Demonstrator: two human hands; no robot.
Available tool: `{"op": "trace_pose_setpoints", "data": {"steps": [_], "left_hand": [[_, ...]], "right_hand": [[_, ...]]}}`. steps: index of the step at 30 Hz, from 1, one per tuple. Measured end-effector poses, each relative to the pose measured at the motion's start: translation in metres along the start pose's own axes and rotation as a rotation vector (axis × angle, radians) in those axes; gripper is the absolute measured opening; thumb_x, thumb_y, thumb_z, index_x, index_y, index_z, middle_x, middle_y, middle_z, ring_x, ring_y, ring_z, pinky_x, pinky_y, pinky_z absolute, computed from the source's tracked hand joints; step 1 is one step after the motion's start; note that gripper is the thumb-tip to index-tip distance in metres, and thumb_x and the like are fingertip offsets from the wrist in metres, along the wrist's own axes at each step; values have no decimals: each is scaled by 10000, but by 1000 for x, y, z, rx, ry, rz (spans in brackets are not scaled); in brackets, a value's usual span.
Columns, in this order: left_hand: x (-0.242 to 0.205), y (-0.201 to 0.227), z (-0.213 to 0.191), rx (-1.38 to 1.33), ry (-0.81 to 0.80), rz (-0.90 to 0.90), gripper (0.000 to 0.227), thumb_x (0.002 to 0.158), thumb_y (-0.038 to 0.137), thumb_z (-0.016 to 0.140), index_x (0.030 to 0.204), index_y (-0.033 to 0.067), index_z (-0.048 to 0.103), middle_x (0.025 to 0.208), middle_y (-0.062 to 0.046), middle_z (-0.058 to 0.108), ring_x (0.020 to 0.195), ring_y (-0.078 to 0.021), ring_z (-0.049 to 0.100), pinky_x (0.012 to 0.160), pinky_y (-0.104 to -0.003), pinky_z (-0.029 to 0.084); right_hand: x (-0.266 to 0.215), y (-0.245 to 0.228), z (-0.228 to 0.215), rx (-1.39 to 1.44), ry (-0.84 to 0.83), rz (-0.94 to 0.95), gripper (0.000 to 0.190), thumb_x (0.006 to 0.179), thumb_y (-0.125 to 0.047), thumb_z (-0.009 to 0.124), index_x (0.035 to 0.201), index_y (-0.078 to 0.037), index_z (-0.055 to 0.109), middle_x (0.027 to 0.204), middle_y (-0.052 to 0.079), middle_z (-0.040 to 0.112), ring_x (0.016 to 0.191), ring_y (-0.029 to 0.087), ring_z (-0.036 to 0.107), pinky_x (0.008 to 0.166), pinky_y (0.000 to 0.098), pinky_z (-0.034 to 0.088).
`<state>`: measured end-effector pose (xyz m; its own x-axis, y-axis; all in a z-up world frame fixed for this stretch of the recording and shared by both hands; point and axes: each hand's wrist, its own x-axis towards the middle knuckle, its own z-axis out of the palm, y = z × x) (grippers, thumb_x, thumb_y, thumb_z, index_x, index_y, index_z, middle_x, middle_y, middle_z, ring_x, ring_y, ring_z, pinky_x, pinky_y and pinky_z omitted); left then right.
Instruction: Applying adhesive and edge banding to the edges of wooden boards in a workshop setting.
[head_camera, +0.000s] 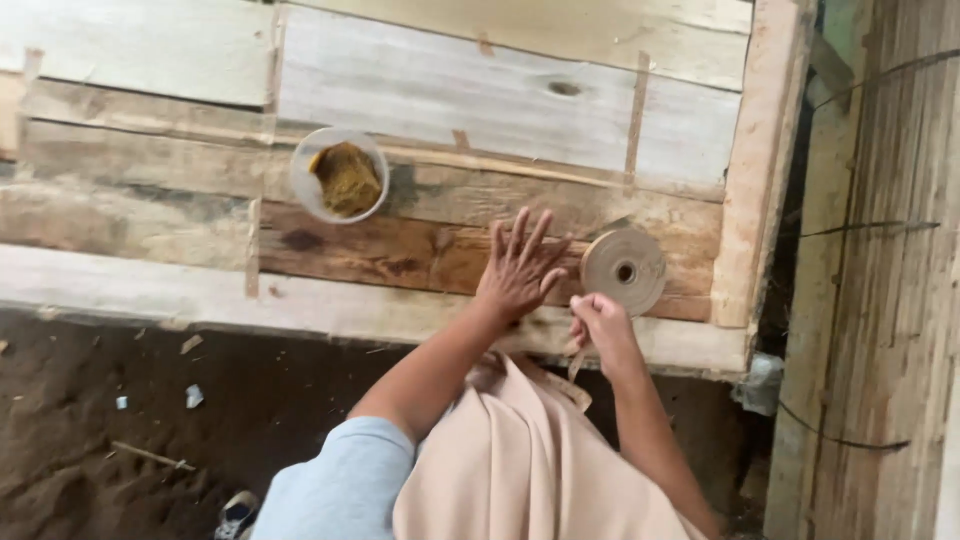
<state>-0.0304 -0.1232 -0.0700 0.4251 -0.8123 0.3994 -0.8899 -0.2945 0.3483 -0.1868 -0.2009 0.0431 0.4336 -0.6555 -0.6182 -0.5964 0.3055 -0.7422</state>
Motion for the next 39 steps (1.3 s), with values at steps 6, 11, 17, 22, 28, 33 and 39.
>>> {"op": "trace_pose_setpoints", "data": {"steps": [6,11,17,22,28,33,39], "left_hand": [[10,-6,-12,-239,-233,-178,638,1073,530,362,1653,338,176,1732,-139,-26,1572,-430,-79,1230,-643,69],[118,-43,-36,-242,89,-363,671,1110,395,422,1682,222,116,1716,-230,-91,1556,-524,-85,1230,-686,53],[92,-47,4,119,15,-191,596,1068,562,309,1604,305,340,1694,-197,137,1558,-488,76,1209,-645,97],[104,-61,2,44,-339,-326,643,1092,589,231,1668,342,86,1723,-179,-61,1562,-469,-90,1231,-644,20],[96,-51,15,108,84,-212,610,1085,574,247,1627,300,298,1709,-203,59,1568,-463,-49,1225,-596,-45],[85,-64,13,-13,-250,-313,628,1106,594,251,1674,356,127,1728,-129,-118,1559,-411,-192,1226,-604,-127],[35,1,-27,33,87,-114,681,1008,431,507,1596,129,345,1643,-280,253,1525,-550,161,1198,-680,109]], "right_hand": [[25,43,-23,152,-69,13,214,1012,-243,656,929,-45,650,637,135,642,495,200,608,463,278,489],[24,7,-29,203,-71,-17,168,1043,-222,581,937,-105,638,619,112,634,476,199,627,425,235,417],[38,2,-33,265,-127,-30,158,1034,-237,617,1041,-81,639,701,122,665,559,198,670,516,254,526],[52,3,-35,274,-149,-60,168,1041,-243,616,1079,-80,622,730,132,653,599,201,665,546,283,556],[43,-11,-34,271,-148,-7,183,1022,-212,637,1094,-44,643,712,154,656,588,212,668,573,305,583],[30,-12,-22,276,-197,-61,188,1029,-218,644,1104,-45,632,742,147,664,618,200,667,587,297,583],[24,-10,-34,385,-176,-192,157,1050,-205,601,1169,-104,618,953,160,737,741,188,720,625,258,583]]}}
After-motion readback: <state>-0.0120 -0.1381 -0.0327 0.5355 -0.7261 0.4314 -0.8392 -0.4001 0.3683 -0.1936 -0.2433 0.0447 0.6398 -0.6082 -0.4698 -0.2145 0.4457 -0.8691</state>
